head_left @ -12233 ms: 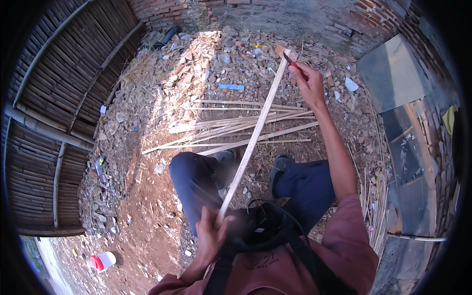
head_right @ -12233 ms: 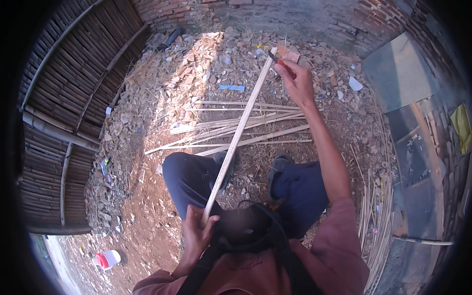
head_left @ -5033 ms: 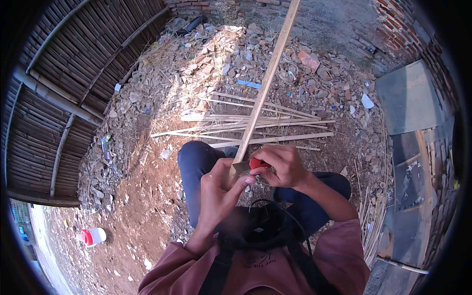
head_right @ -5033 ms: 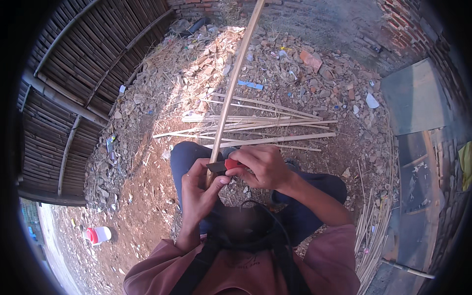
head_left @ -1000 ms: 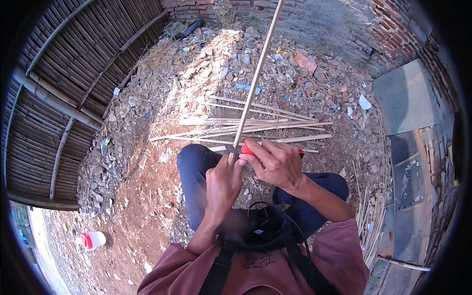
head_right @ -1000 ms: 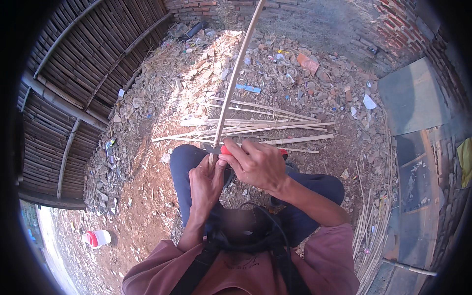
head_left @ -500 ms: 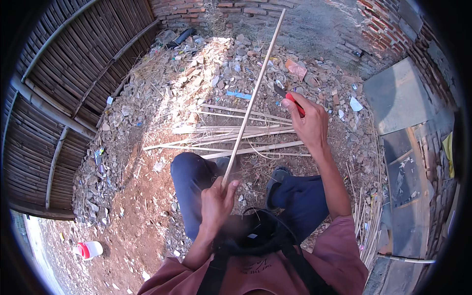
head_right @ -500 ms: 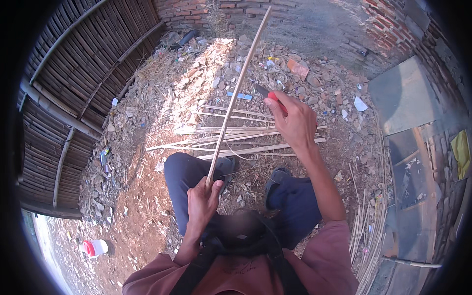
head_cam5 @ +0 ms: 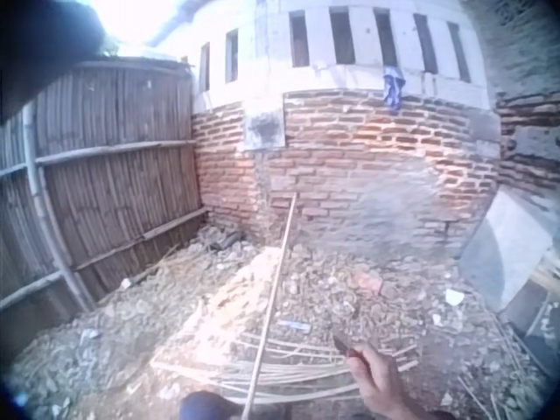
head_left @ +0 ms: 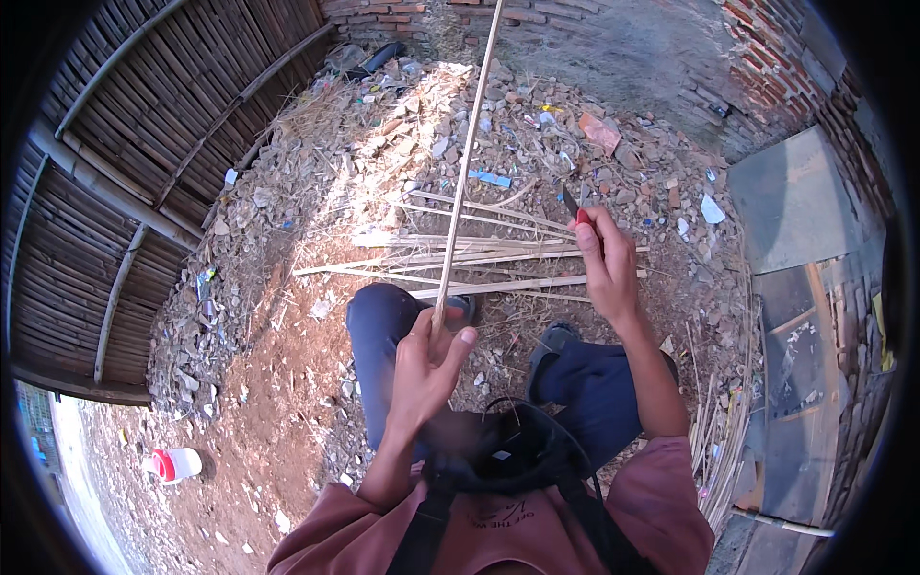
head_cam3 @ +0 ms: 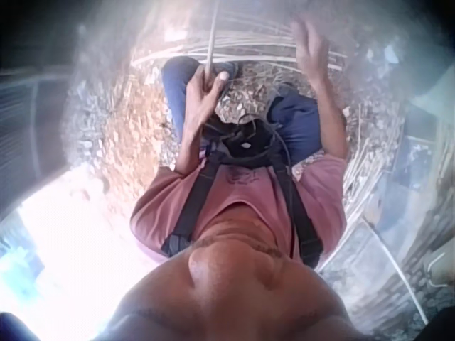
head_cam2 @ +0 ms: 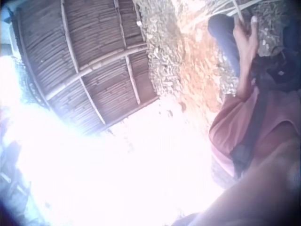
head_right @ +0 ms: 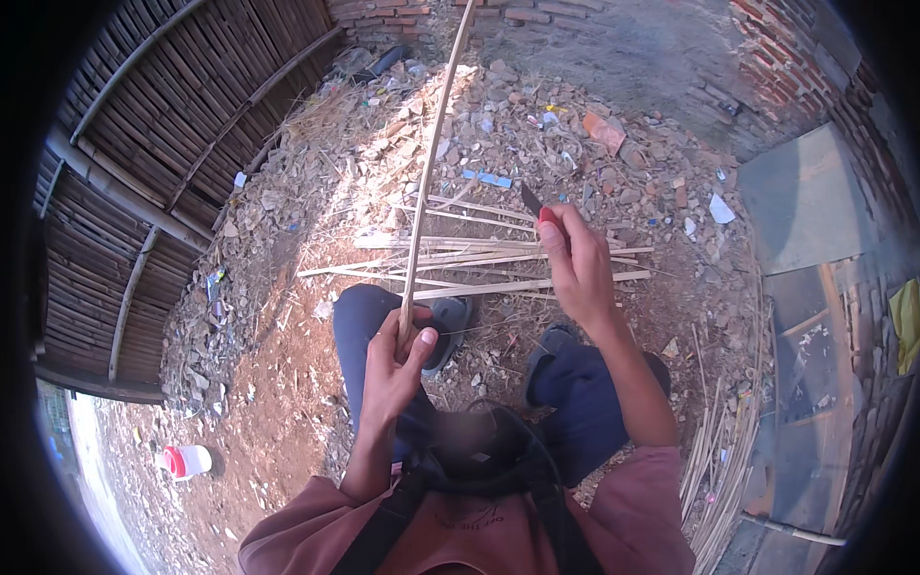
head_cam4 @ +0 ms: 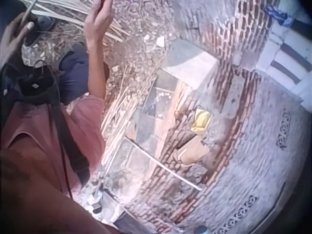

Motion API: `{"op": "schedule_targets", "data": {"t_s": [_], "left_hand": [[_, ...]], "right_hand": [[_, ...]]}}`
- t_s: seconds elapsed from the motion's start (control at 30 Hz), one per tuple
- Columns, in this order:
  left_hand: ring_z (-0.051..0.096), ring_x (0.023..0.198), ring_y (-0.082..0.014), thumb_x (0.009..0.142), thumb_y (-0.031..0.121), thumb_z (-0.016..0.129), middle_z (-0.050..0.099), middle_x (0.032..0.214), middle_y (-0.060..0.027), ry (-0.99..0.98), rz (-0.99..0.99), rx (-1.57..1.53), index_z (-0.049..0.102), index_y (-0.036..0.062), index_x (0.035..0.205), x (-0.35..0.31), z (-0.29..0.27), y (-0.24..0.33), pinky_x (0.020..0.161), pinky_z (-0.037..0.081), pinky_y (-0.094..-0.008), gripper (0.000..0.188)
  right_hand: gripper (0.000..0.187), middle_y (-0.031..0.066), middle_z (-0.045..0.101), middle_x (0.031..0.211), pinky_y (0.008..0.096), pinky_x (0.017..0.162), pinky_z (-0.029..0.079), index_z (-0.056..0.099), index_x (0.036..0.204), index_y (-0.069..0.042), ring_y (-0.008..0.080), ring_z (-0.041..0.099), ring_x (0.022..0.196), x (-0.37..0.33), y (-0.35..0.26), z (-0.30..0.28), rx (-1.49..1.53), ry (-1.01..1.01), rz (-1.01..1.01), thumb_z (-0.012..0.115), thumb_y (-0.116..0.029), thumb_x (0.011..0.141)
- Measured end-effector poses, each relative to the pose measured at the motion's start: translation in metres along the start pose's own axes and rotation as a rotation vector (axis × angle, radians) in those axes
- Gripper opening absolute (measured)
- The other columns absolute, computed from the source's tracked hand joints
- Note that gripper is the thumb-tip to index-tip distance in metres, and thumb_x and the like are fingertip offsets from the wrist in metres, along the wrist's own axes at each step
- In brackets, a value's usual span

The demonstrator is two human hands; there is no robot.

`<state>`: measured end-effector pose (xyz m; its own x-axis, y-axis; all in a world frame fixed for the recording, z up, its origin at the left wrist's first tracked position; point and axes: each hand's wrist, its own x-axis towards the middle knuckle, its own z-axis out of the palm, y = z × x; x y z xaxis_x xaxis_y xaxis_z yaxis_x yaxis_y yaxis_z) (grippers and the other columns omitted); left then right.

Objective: The person shaves thin layers off a bamboo stick using a small knife while holding the stick in their other hand.

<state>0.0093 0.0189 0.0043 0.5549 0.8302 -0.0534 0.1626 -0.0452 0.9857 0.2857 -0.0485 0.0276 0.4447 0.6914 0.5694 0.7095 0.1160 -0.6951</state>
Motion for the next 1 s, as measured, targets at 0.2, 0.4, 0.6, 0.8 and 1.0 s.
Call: {"op": "schedule_targets", "data": {"t_s": [0.2, 0.4, 0.6, 0.8, 1.0], "left_hand": [[0.041, 0.067, -0.0013, 0.101, 0.017, 0.075, 0.048, 0.071, 0.0085, -0.056, 0.021, -0.127, 0.062, -0.0016, 0.124, 0.001, 0.001, 0.011, 0.058, 0.033, -0.0235, 0.032], [0.041, 0.073, -0.0001, 0.102, 0.009, 0.074, 0.048, 0.079, 0.0092, -0.113, 0.090, -0.192, 0.064, -0.0013, 0.124, 0.002, 0.005, 0.006, 0.062, 0.035, -0.0206, 0.026], [0.059, 0.072, -0.0086, 0.103, 0.013, 0.073, 0.071, 0.077, -0.0097, -0.046, 0.235, -0.024, 0.064, -0.0059, 0.118, 0.003, 0.010, 0.005, 0.065, 0.051, -0.0325, 0.026], [0.068, 0.067, -0.0356, 0.104, 0.012, 0.067, 0.068, 0.081, -0.0222, 0.031, 0.212, 0.199, 0.065, -0.0050, 0.116, -0.001, 0.013, 0.015, 0.064, 0.052, -0.0390, 0.021], [0.066, 0.068, -0.0441, 0.107, 0.016, 0.063, 0.065, 0.081, -0.0241, 0.063, 0.217, 0.296, 0.066, -0.0050, 0.108, 0.000, 0.018, 0.013, 0.062, 0.051, -0.0438, 0.021]], "right_hand": [[0.025, 0.0081, 0.068, 0.079, 0.0372, 0.058, 0.050, 0.067, 0.110, -0.004, 0.0241, 0.068, 0.066, -0.025, -0.023, 0.021, 0.092, -0.318, -0.265, 0.068, -0.028, 0.105], [0.027, 0.0127, 0.075, 0.091, 0.0412, 0.062, 0.057, 0.072, 0.111, -0.005, 0.0323, 0.075, 0.076, -0.033, -0.036, 0.042, 0.024, -0.448, -0.302, 0.077, -0.026, 0.096], [0.023, 0.0075, 0.072, 0.085, 0.0402, 0.059, 0.057, 0.072, 0.111, -0.010, 0.0280, 0.073, 0.069, -0.039, -0.035, 0.051, -0.024, -0.361, -0.408, 0.075, -0.027, 0.097], [0.023, 0.0066, 0.072, 0.083, 0.0399, 0.059, 0.057, 0.072, 0.111, -0.009, 0.0276, 0.073, 0.068, -0.041, -0.041, 0.053, -0.065, -0.325, -0.404, 0.075, -0.026, 0.096], [0.028, 0.0076, 0.071, 0.081, 0.0402, 0.057, 0.056, 0.072, 0.113, -0.007, 0.0278, 0.073, 0.066, -0.045, -0.044, 0.054, -0.116, -0.286, -0.391, 0.075, -0.029, 0.097]]}}
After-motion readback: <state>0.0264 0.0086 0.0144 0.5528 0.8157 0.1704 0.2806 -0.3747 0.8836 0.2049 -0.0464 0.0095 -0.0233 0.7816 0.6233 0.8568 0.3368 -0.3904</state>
